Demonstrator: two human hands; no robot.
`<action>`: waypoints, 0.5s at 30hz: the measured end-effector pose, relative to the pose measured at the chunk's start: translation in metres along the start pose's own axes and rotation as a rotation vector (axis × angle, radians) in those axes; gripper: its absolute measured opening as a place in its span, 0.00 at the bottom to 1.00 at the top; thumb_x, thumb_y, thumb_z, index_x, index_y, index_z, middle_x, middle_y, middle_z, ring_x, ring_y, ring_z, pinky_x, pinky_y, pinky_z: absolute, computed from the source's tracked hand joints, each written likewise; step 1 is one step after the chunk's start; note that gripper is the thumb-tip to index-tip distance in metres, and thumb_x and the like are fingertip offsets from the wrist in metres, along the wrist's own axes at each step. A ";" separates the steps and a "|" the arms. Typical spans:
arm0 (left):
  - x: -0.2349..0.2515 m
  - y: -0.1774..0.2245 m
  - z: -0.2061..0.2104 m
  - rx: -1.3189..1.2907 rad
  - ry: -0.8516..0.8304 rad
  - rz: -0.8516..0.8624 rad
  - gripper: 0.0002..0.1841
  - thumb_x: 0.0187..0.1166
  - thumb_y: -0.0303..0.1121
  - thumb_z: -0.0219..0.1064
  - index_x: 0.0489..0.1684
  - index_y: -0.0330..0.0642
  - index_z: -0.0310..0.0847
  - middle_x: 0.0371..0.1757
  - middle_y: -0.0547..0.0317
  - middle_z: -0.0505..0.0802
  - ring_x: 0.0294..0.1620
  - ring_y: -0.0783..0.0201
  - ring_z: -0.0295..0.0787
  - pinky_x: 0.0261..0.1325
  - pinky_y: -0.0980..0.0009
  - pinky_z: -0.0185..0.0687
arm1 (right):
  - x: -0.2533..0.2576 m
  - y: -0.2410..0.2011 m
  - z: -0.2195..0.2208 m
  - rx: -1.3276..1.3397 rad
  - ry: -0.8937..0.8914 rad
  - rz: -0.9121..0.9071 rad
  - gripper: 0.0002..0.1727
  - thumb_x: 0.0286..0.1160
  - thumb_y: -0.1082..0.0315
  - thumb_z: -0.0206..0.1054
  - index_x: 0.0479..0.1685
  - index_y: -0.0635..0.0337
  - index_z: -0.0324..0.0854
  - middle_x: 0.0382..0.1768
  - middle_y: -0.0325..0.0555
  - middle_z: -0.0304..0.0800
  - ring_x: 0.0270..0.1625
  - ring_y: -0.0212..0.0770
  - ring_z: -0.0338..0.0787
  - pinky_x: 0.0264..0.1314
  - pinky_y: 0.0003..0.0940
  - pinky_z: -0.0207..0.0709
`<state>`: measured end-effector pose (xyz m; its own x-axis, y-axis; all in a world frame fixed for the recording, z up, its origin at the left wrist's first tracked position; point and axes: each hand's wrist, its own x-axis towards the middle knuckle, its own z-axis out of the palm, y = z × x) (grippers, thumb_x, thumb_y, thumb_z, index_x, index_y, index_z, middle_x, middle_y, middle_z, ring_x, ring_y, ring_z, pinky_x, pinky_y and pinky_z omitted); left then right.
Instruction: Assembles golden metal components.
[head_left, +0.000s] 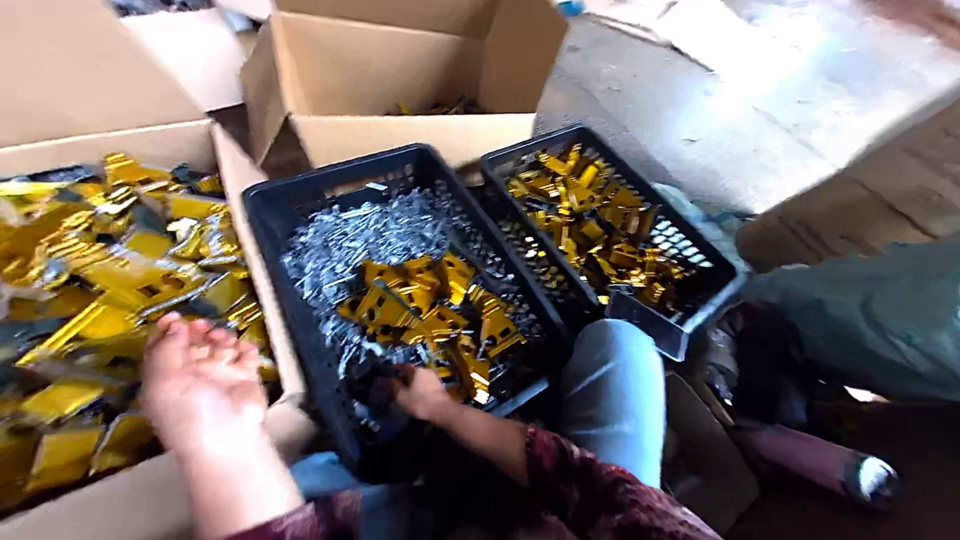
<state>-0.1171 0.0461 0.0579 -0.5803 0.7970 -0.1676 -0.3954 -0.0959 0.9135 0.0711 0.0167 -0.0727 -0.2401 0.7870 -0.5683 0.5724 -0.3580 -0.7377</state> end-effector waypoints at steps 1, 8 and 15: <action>0.000 0.001 0.000 0.009 0.013 0.007 0.08 0.93 0.42 0.50 0.57 0.58 0.72 0.37 0.75 0.83 0.34 0.76 0.82 0.44 0.75 0.83 | 0.000 -0.001 -0.001 -0.004 -0.012 0.001 0.24 0.90 0.58 0.57 0.79 0.58 0.77 0.69 0.61 0.86 0.74 0.56 0.85 0.79 0.57 0.73; 0.005 0.007 0.006 -0.019 0.051 0.015 0.09 0.90 0.41 0.57 0.59 0.54 0.77 0.39 0.73 0.86 0.39 0.74 0.84 0.49 0.72 0.84 | 0.013 0.006 0.001 -0.069 -0.038 -0.037 0.23 0.88 0.59 0.57 0.77 0.55 0.80 0.69 0.54 0.88 0.74 0.50 0.85 0.80 0.53 0.73; 0.005 0.014 0.011 -0.169 0.016 -0.008 0.09 0.91 0.35 0.54 0.53 0.51 0.81 0.37 0.69 0.87 0.36 0.73 0.86 0.44 0.74 0.86 | 0.017 -0.001 0.006 -0.121 -0.069 0.019 0.31 0.76 0.54 0.70 0.77 0.60 0.76 0.57 0.54 0.93 0.60 0.48 0.92 0.70 0.51 0.80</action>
<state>-0.1179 0.0556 0.0742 -0.5871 0.7888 -0.1816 -0.5135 -0.1895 0.8369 0.0617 0.0278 -0.0833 -0.2792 0.7432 -0.6081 0.6666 -0.3058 -0.6798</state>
